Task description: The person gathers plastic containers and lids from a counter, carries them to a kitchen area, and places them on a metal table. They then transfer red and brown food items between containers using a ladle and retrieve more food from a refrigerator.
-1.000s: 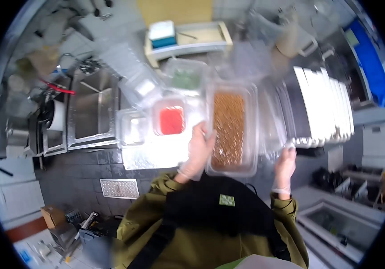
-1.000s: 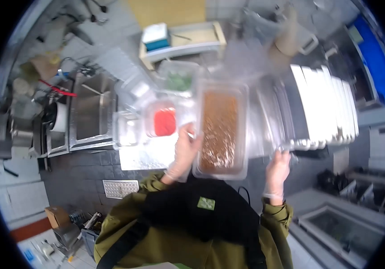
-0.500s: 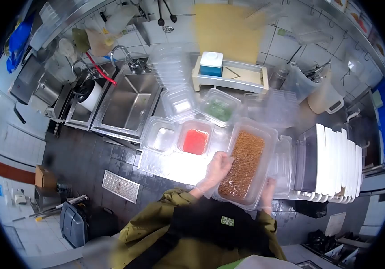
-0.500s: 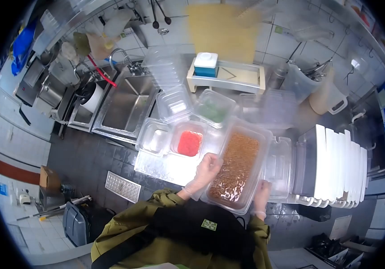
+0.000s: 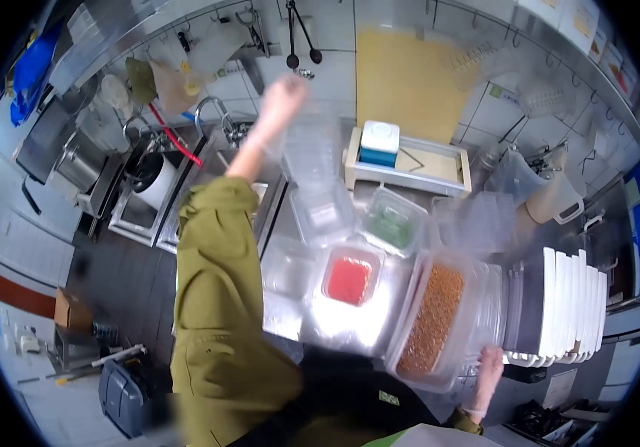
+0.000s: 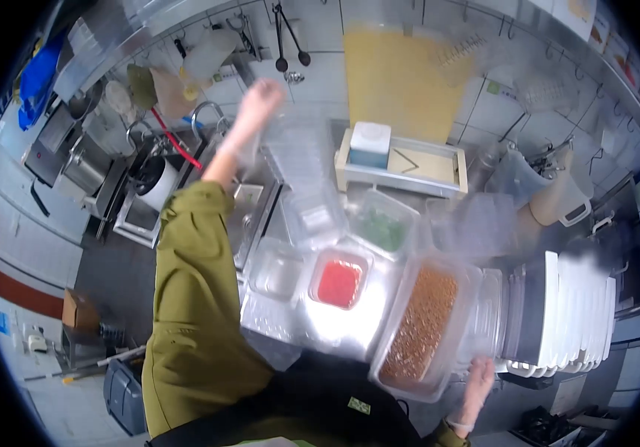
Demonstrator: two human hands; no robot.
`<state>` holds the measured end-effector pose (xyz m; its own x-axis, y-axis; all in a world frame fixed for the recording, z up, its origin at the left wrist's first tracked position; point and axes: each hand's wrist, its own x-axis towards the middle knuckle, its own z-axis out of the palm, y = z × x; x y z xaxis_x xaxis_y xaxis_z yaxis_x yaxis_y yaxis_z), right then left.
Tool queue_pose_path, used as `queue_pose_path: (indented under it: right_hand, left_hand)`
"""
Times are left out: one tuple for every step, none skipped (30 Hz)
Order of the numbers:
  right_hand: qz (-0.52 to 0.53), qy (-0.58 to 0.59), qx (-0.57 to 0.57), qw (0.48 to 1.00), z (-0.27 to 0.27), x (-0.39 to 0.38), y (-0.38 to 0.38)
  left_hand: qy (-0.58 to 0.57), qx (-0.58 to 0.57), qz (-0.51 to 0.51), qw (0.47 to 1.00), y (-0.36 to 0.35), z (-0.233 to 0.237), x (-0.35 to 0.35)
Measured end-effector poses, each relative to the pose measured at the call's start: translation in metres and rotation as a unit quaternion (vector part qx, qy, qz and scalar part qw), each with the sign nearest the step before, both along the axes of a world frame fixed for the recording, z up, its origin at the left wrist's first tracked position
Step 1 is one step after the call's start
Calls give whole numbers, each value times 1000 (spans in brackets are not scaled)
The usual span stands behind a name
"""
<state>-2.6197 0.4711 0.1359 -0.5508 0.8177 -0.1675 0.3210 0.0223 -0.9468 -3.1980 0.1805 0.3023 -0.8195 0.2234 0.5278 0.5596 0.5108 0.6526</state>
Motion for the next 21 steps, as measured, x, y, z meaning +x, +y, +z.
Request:
queue_pose_path:
  right_hand:
    - [-16,-7,32,999,1,1,1]
    - [-34,-12,66,997,5,-6,-1]
    - [-62,29,95,993,14,-22,-10]
    - [-67,58,71,993,32,-42,-20]
    - [-45,40,125,990,49,-66,-29]
    - [-22,20,180,983,71,-96,-38]
    - [22,-2,217,976,95,-129,-46]
    - [66,-27,250,966,117,-166,-56]
    - [117,-14,288,950,133,-204,-64]
    - [170,-1,325,930,148,-243,-72]
    - [213,-11,361,908,164,-281,-83]
    - [257,-20,395,882,179,-317,-92]
    - [310,41,428,848,178,-356,-90]
    - [332,24,424,842,186,-394,-96]
    - [332,64,431,837,186,-435,-102]
    - [357,76,420,831,188,-476,-104]
    - [351,27,390,851,184,-518,-102]
    - [370,-4,386,845,193,-550,-108]
    - [373,114,419,820,174,-594,-102]
    - [367,139,425,815,172,-627,-102]
    - [362,164,432,810,171,-661,-102]
  left_hand:
    - [8,-19,69,997,-4,12,-45]
    - [17,-34,137,990,-5,25,-86]
    - [2,-32,155,987,-4,31,-127]
    - [-18,-30,173,984,-4,35,-150]
    - [-45,-59,179,981,0,37,-171]
    - [-25,-58,162,985,3,23,-204]
    - [-5,-57,146,988,6,9,-235]
    - [-47,-25,156,986,16,19,-217]
    - [-35,-18,146,989,23,15,-224]
    - [-14,-18,144,989,29,11,-230]
    - [8,-18,144,989,32,8,-232]
    - [31,-18,147,988,34,6,-232]
    - [97,-25,158,982,35,2,-233]
    - [115,-40,174,977,36,0,-232]
    - [134,-54,191,971,38,0,-232]
    - [151,-69,208,964,39,-1,-233]
    - [179,-54,196,963,40,-7,-239]
    - [183,-48,178,966,39,-8,-244]
    - [188,-42,159,968,37,-7,-248]
    - [191,-37,139,971,35,-8,-251]
    - [199,-23,110,974,29,-6,-249]
